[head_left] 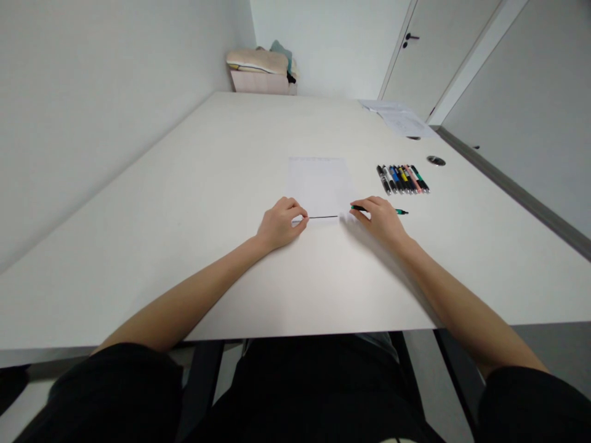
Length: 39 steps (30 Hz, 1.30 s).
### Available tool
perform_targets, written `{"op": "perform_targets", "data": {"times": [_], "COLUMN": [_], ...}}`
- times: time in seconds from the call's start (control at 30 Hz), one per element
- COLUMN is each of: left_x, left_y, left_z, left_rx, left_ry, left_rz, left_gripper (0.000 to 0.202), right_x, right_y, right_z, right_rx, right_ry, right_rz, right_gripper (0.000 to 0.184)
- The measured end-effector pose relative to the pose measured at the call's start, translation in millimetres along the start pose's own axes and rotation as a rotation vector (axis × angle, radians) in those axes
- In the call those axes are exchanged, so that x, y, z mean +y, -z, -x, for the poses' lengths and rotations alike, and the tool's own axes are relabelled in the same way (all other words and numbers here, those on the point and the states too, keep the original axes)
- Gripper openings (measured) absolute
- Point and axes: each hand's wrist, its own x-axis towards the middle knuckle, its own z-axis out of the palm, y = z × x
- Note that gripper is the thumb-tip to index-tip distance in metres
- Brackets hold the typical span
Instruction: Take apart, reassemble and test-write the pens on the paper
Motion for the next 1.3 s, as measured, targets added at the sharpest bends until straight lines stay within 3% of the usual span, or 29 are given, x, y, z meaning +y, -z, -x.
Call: {"op": "perform_targets", "data": {"times": [0.37,0.7,0.87,1.1,1.2,1.3], "left_x": [6.3,1.2,12.5,47.8,58.3,62.6], "left_y": [-11.3,-11.8,-6.5,-3.5,-2.2,-0.1], "left_z": [-13.8,-11.4,-5.3,1.2,-1.4,-3.9], "left_rx": [-0.138,-0.115,-0.056,-0.107,-0.142,-0.174], "left_ry": [-0.101,-0.079,-0.052,0.207,0.375,0.455], "left_rz": [-0.195,-0.221,-0.160,0.253,0.372,0.448], "left_gripper": [0.019,0.018,0.018,0.013,0.022,0.029], "right_x": [-1.2,-1.5,-1.2,-17.2,-30.7,-43.2], "right_y": [-4.0,-3.4,-3.0,-2.1,1.7,5.0], "right_z": [-0.3,-0.5,0.0,3.4,4.4,5.4], "right_rx": [-0.009,-0.023,-0.076,-0.120,-0.122,-0.115], "right_ry": [0.001,-0.013,0.055,0.201,0.264,0.330], "right_rz": [-0.022,-0.030,-0.038,-0.078,-0.105,-0.138], "right_gripper": [0.027,0.029,0.031,0.034,0.032,0.031]}}
